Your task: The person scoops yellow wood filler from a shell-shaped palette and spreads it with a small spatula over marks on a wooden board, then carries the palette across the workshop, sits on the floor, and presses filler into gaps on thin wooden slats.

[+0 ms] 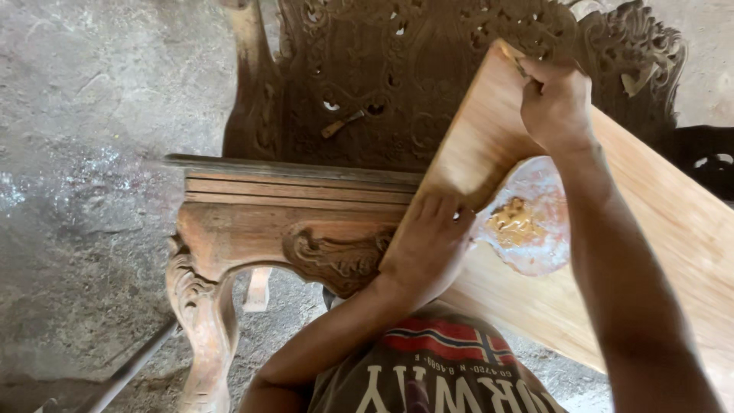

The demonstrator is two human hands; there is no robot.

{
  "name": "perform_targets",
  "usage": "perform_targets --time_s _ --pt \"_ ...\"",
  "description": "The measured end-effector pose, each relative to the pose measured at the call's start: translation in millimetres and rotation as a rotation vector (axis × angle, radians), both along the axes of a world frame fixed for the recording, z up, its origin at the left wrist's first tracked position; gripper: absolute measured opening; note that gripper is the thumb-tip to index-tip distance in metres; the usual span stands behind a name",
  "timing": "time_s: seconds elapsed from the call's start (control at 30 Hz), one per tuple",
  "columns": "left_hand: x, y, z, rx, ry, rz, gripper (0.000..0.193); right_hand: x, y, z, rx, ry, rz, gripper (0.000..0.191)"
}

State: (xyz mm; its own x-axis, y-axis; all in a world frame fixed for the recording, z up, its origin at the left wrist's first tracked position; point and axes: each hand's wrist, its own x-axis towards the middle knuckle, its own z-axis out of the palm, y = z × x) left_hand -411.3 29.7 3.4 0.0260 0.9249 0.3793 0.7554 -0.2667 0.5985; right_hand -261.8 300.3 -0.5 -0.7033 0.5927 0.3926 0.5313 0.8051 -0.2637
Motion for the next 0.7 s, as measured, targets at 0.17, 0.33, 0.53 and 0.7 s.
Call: perform_targets --time_s 0.17,0.33,0.53,0.7 --pt "-11.9 10.2 -7.5 0.015 -0.094 -0.088 0.031 -16.3 3.0 65.9 0.041 -0.383 0.142 0.019" --pt "-6.8 9.2 -15.1 -0.009 -0.152 -0.015 0.020 -64.8 13.3 105.4 0.508 -0.851 0.165 0.013" --pt "-1.0 7.3 -21.8 0.012 -0.183 0.068 0.025 -107.7 19.7 96.4 0.683 -1.231 0.218 0.008" --pt "6.9 7.7 -27.7 0.014 -0.249 0.118 0.028 -114.2 9.1 88.0 0.700 -1.284 0.303 0.010"
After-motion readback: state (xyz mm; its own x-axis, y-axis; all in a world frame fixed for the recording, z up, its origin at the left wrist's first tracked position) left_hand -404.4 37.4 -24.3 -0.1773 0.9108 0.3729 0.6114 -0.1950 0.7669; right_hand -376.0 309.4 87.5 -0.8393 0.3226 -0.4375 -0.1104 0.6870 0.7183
